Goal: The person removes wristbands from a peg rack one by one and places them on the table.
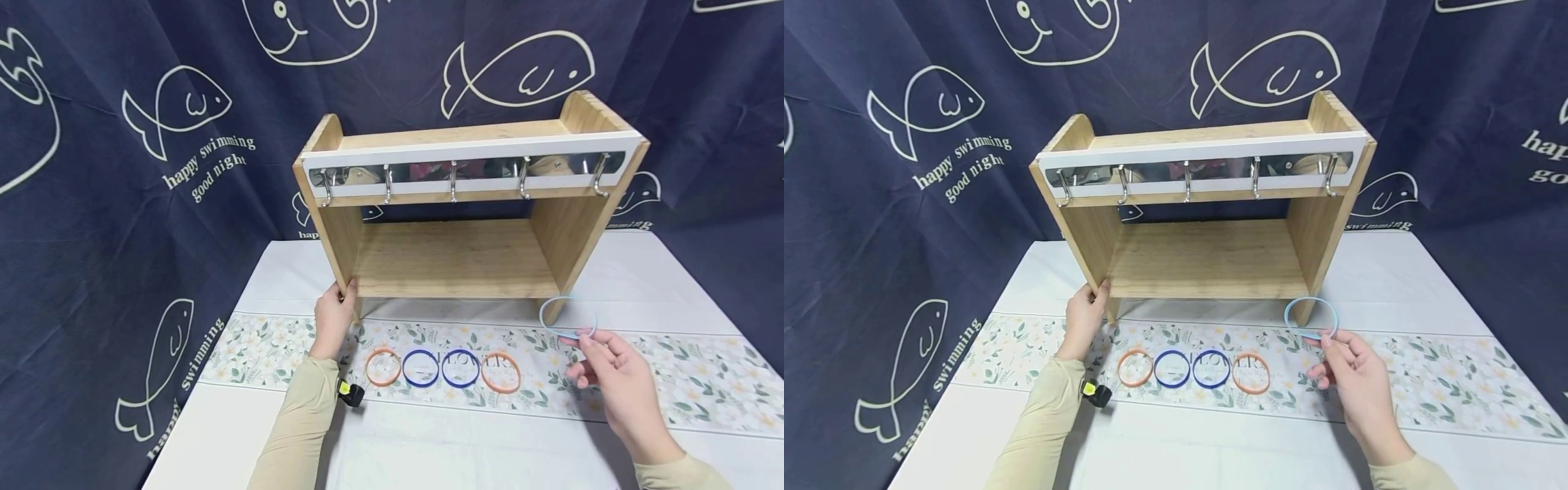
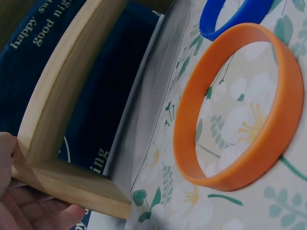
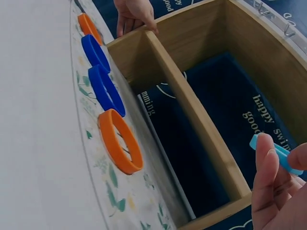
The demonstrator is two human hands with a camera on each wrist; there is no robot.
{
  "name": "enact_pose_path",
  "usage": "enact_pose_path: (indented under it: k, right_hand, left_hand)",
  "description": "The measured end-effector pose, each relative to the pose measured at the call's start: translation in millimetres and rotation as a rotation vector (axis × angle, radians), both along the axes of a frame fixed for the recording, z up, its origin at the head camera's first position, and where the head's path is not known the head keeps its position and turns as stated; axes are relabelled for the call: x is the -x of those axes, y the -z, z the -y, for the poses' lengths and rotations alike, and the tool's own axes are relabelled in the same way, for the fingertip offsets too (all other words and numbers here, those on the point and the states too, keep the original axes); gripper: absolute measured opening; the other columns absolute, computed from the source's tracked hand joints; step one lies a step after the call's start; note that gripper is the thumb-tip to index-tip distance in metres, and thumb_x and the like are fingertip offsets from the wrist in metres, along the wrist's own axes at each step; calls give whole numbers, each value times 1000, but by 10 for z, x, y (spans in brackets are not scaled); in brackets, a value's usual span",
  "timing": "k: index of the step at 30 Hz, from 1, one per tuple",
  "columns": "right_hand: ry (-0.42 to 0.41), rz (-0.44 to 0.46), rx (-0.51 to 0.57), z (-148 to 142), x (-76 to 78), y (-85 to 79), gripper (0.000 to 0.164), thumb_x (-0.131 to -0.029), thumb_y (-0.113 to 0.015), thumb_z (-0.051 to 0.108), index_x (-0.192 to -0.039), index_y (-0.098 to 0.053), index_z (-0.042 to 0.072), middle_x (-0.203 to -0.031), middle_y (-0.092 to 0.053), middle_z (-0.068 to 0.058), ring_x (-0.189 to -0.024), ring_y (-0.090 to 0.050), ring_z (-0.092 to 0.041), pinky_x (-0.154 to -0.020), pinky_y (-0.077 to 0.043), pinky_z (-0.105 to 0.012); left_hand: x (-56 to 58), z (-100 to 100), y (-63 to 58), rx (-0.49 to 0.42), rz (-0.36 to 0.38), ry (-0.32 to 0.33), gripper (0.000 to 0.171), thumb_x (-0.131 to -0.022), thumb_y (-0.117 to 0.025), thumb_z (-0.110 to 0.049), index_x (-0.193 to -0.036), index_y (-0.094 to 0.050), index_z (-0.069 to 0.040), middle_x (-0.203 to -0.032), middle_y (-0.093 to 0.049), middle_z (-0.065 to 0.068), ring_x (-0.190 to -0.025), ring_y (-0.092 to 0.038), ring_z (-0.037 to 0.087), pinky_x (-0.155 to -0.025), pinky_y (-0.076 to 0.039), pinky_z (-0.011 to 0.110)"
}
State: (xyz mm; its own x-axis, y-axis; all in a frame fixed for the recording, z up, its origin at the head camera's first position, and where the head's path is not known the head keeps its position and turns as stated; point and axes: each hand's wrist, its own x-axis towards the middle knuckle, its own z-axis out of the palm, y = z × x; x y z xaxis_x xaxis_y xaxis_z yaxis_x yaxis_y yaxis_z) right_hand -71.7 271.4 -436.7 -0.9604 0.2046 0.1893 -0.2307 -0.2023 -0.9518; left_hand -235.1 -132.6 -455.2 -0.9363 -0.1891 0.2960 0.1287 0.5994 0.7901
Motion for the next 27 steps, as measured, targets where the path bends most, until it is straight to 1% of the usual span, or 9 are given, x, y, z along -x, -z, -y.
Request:
enact_pose_path:
  k: [4, 11, 19, 22, 27]
  right_hand:
    - [4, 52, -19, -10, -21, 47, 7, -100, -53, 5, -103, -60, 4, -94, -75, -3, -52, -64, -13, -43, -47, -20]
    - [-10, 164, -39, -46, -57, 135, 8, -99, -56, 11, -105, -60, 6, -93, -75, 1, -50, -62, -13, -44, -47, -21]
    - [-11, 266, -122, -75, -95, 249, 6, -100, -57, 17, -101, -62, 14, -90, -75, 4, -49, -60, -11, -43, -47, -21]
    - [-10, 319, -153, -74, -97, 284, 12, -100, -57, 21, -102, -60, 9, -90, -75, 5, -49, -60, -11, -43, -47, -22]
    - [-9, 413, -233, -50, -94, 338, 27, -100, -58, 27, -107, -56, 0, -90, -75, 6, -49, -60, -13, -44, -49, -25]
  left_hand:
    - [-1, 2, 0, -1, -1, 1, 42, -100, -52, -39, -113, -69, -2, -94, -72, 19, -78, -70, 28, -61, -56, 39]
    - [-14, -5, -5, -5, -2, 4, 41, -100, -52, -38, -113, -69, -2, -93, -72, 19, -77, -70, 28, -60, -56, 39]
    - [-15, -2, -9, -5, 12, -3, 42, -100, -51, -39, -112, -69, -2, -94, -72, 19, -79, -70, 28, -61, -56, 39]
    - [-12, -2, -12, -4, 15, -2, 43, -100, -51, -39, -112, -69, -2, -94, -72, 18, -79, -70, 28, -61, -56, 39]
    - [-8, -3, -12, -5, 14, 1, 43, -100, -51, -38, -113, -69, -1, -95, -72, 19, -80, -71, 28, -62, -56, 38]
